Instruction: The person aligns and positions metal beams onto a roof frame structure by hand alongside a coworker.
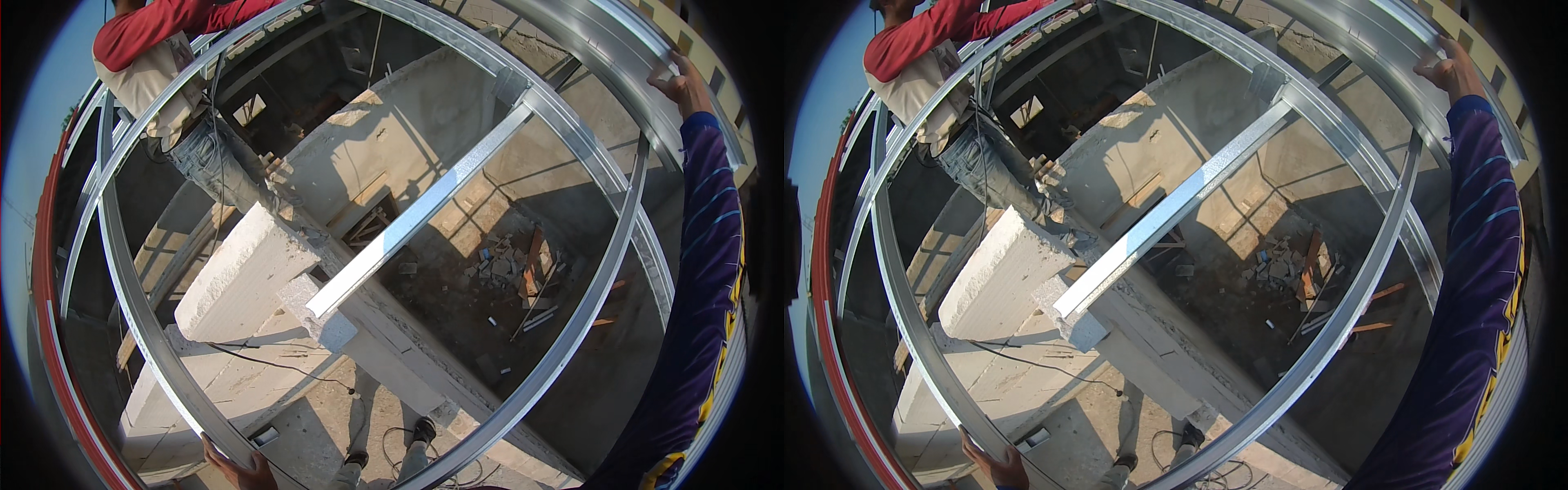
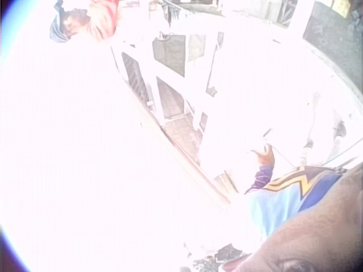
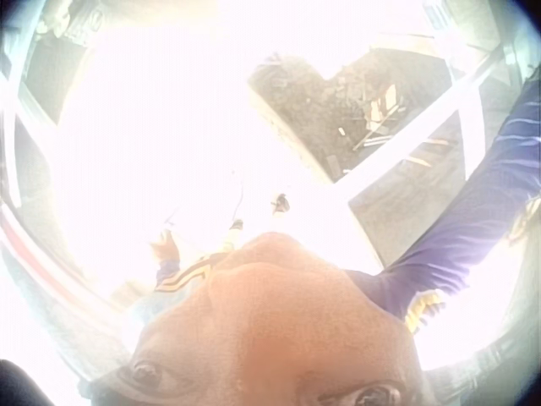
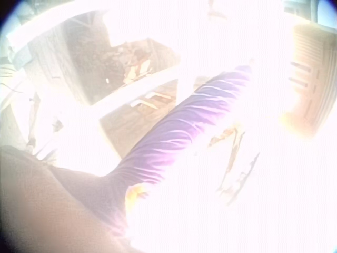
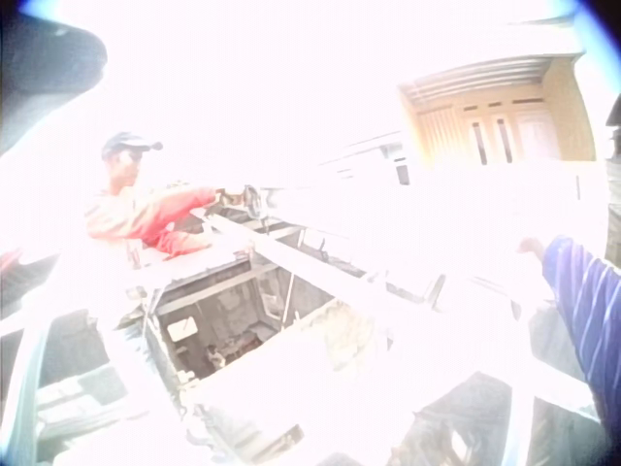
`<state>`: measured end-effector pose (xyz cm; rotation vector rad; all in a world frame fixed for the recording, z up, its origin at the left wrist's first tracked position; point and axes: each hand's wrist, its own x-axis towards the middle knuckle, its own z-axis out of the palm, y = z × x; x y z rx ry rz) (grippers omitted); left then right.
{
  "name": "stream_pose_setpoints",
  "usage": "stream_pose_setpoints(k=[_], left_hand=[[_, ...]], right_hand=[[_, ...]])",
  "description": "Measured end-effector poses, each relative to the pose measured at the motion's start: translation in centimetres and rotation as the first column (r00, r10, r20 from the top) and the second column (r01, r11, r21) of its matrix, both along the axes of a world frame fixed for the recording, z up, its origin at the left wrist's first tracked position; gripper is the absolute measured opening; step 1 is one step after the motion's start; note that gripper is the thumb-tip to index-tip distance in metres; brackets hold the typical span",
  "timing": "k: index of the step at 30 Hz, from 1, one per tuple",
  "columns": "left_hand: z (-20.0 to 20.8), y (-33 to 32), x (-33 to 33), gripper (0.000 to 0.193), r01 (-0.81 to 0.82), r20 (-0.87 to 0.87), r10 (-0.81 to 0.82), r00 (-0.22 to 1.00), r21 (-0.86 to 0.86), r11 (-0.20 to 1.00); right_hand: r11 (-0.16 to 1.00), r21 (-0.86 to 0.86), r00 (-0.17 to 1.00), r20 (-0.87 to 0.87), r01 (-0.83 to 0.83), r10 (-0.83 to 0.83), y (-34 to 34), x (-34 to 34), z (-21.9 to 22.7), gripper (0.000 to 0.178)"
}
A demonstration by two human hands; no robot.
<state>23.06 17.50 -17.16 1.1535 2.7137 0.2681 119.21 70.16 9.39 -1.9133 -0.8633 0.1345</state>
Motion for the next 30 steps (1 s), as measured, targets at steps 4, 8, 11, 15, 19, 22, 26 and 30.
stream_pose_setpoints(k=[4,8,11,15,19,22,26,30], left_hand=[[2.0,0.6,1.5,0.089,-0.023,-0.037,0.025,0.999,0.043,0.999],[2.1,0.9,1.6,0.087,-0.031,-0.027,0.032,0.999,0.050,0.998],[2.0,0.8,1.4,0.086,-0.039,-0.022,0.040,0.999,0.037,0.999],[0.1,-0.3,-0.7,0.084,-0.081,0.051,0.082,0.995,-0.020,0.997],[-4.8,-4.0,-7.4,0.086,0.108,-0.142,-0.164,0.976,-0.335,0.936],[-2.0,-4.3,-5.4,0.086,0.026,-0.178,-0.057,0.982,-0.174,0.984],[-6.3,-1.4,-5.0,0.086,0.078,0.047,-0.077,0.996,-0.027,0.997],[0.4,-1.7,-1.4,0.086,0.014,-0.065,-0.010,0.998,0.058,0.998]], right_hand=[[0.986,-0.156,0.988,0.151,0.063,-0.040,-0.6,-4.2,-1.0,0.091],[0.815,-0.378,0.642,0.766,0.440,0.009,-2.0,-6.6,0.0,0.091],[0.827,-0.356,0.649,0.761,0.436,-0.015,-2.6,-7.6,-0.1,0.094],[0.961,-0.246,0.910,0.415,0.126,-0.013,-0.5,-1.2,0.4,0.089],[0.973,0.226,0.942,-0.314,-0.045,0.116,0.2,-1.5,0.1,0.082],[0.885,0.457,0.719,-0.645,0.089,0.261,-0.4,-7.6,-1.7,0.079],[0.981,0.122,0.988,0.004,-0.152,0.152,1.5,6.4,6.4,0.057],[0.770,0.614,0.606,-0.684,0.176,0.406,-0.2,-4.6,-1.2,0.073]])
